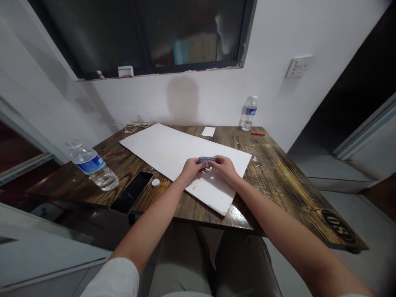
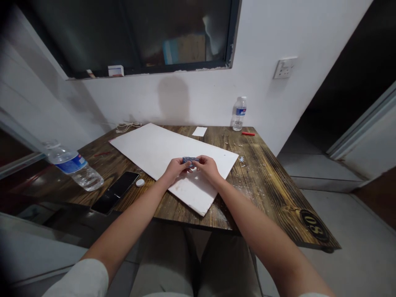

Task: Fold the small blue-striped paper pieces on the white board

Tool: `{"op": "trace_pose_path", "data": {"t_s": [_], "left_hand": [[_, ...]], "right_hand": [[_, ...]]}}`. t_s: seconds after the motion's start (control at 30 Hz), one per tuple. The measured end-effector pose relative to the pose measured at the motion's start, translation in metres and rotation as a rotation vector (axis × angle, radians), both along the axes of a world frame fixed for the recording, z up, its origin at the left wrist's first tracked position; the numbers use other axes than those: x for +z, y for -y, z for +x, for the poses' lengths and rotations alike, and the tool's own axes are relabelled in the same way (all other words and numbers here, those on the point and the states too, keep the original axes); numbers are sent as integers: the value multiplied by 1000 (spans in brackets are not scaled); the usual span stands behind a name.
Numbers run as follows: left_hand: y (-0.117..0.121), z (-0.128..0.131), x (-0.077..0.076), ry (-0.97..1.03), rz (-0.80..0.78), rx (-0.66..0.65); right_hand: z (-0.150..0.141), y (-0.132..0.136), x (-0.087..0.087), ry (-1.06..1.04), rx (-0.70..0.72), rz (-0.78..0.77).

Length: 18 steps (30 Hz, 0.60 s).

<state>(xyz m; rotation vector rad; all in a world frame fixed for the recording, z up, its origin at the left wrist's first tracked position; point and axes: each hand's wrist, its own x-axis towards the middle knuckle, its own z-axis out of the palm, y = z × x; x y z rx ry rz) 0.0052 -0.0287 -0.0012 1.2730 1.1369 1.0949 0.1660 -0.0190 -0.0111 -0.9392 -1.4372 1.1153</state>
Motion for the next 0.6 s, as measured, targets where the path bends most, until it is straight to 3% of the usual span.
{"op": "trace_pose_path", "data": {"t_s": [0.2, 0.6], "left_hand": [[2, 2, 3, 13, 23, -74], [1, 0, 2, -19, 51, 9]], "right_hand": [[4, -2, 2, 30, -76, 27], [2, 1, 2, 24, -25, 28]]}}
